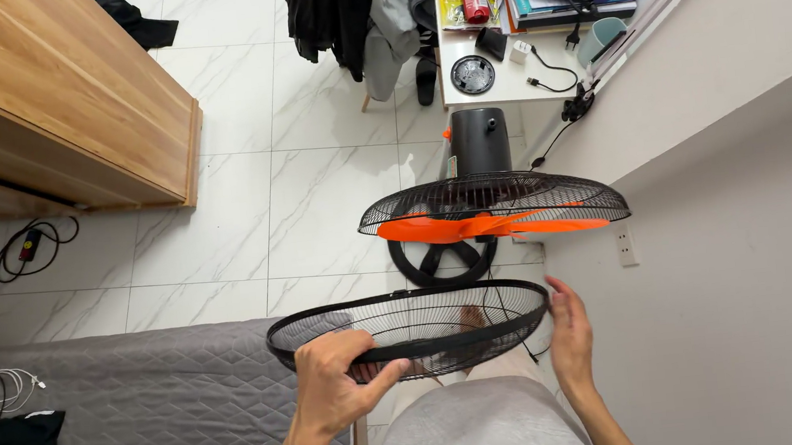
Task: The person assembles a standing fan by attaching the orange fan blades to the motor hub and securing them with a nut. They then attach the front and rear wire cages to complete the assembly.
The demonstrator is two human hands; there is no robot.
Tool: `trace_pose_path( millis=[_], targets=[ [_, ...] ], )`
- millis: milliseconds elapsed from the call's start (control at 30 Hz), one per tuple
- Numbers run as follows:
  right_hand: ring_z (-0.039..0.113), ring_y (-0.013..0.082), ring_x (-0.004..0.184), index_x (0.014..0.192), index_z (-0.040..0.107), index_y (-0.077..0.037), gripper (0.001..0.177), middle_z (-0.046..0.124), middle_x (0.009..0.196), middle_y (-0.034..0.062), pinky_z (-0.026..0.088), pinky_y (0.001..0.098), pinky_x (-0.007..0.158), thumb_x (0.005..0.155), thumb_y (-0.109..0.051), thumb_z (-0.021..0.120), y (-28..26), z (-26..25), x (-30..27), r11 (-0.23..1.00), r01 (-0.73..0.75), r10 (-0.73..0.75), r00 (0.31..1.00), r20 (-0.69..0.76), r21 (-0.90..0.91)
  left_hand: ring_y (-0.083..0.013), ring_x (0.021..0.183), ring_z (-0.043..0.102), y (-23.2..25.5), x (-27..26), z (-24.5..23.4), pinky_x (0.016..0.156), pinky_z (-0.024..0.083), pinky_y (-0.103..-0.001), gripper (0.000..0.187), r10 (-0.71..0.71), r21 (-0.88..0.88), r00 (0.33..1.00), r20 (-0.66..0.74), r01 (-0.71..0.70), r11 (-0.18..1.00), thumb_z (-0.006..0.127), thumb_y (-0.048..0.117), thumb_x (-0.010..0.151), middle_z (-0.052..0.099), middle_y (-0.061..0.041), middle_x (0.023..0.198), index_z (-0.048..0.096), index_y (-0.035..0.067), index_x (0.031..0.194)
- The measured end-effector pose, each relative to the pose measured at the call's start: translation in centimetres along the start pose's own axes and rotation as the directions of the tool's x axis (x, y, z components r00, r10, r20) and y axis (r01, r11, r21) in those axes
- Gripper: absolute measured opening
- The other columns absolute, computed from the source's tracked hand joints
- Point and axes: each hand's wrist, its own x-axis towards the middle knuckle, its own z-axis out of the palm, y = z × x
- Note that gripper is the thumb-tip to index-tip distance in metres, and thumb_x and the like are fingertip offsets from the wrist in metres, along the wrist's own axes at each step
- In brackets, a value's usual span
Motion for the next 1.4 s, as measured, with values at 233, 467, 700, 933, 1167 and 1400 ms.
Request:
trace_pose_path(
  millis=[233,467,700,933,1167,1400],
  targets=[
    [0.051,0.0429,0.132,0.139,0.050,-0.016,0.064,0.053,0.145,0.0196,0.043,0.0626,0.105,0.099,-0.063,0.038,8.3,-3.1,4.3,0.361,-0.713,0.598,0.671,0.438,0.601,-0.0176,0.044,0.052,3.5,1.3,3.4,0.045,0.041,-0.034,0.035,0.210,-0.024,0.976,-0.053,-0.212,0.977,0.089,0.031,0.066,0.056,-0.001,0.051,0.063,0.008,0.061],
    [0.047,0.0506,0.131,0.136,0.048,-0.020,0.058,0.047,0.147,0.0233,0.043,0.0674,0.102,0.098,-0.063,0.041,10.4,-3.2,5.4,0.106,-0.589,0.557,0.703,0.443,0.801,-0.0208,0.050,0.054,5.0,2.4,7.5,0.050,0.041,-0.036,0.036,0.269,-0.008,0.963,0.011,-0.268,0.963,0.089,0.031,0.068,0.059,-0.002,0.055,0.062,0.008,0.064],
    [0.048,0.0531,0.129,0.141,0.047,-0.030,0.046,0.044,0.148,0.0219,0.047,0.0691,0.100,0.099,-0.048,0.045,10.5,-5.1,6.0,0.244,-0.513,0.533,0.780,0.328,0.823,-0.0185,0.048,0.053,6.2,3.5,8.7,0.048,0.041,-0.034,0.036,0.272,-0.060,0.962,0.008,-0.271,0.961,0.089,0.033,0.067,0.059,-0.001,0.056,0.062,0.008,0.064],
    [0.055,0.0467,0.122,0.146,0.042,-0.034,0.047,0.047,0.147,0.0174,0.050,0.0645,0.096,0.100,-0.040,0.043,9.3,-7.2,5.3,0.439,-0.452,0.507,0.838,0.201,0.776,-0.0175,0.046,0.050,6.4,4.1,8.5,0.047,0.039,-0.034,0.038,0.282,-0.090,0.959,0.014,-0.280,0.956,0.089,0.032,0.068,0.056,-0.001,0.053,0.060,0.008,0.060],
    [0.062,0.0204,0.116,0.135,0.057,-0.002,0.029,0.063,0.127,0.0084,0.051,0.0367,0.100,0.107,-0.010,0.056,5.0,-9.6,4.3,0.944,0.220,-0.095,0.895,-0.436,0.247,-0.0168,0.044,0.045,6.0,3.4,7.0,0.043,0.035,-0.033,0.041,0.160,-0.149,0.987,-0.020,-0.161,0.976,0.088,0.030,0.067,0.048,-0.002,0.049,0.056,0.006,0.057],
    [0.071,0.0237,0.104,0.103,0.070,-0.004,0.030,0.073,0.106,0.0075,0.057,0.0350,0.092,0.080,-0.021,0.078,-13.1,-11.2,-0.2,0.724,0.659,-0.604,0.748,0.274,-0.204,-0.0178,0.046,0.041,6.8,3.7,6.3,0.047,0.032,-0.034,0.038,0.326,-0.029,0.940,-0.104,-0.330,0.944,0.086,0.034,0.067,0.050,-0.001,0.054,0.058,0.009,0.062]
  ],
)
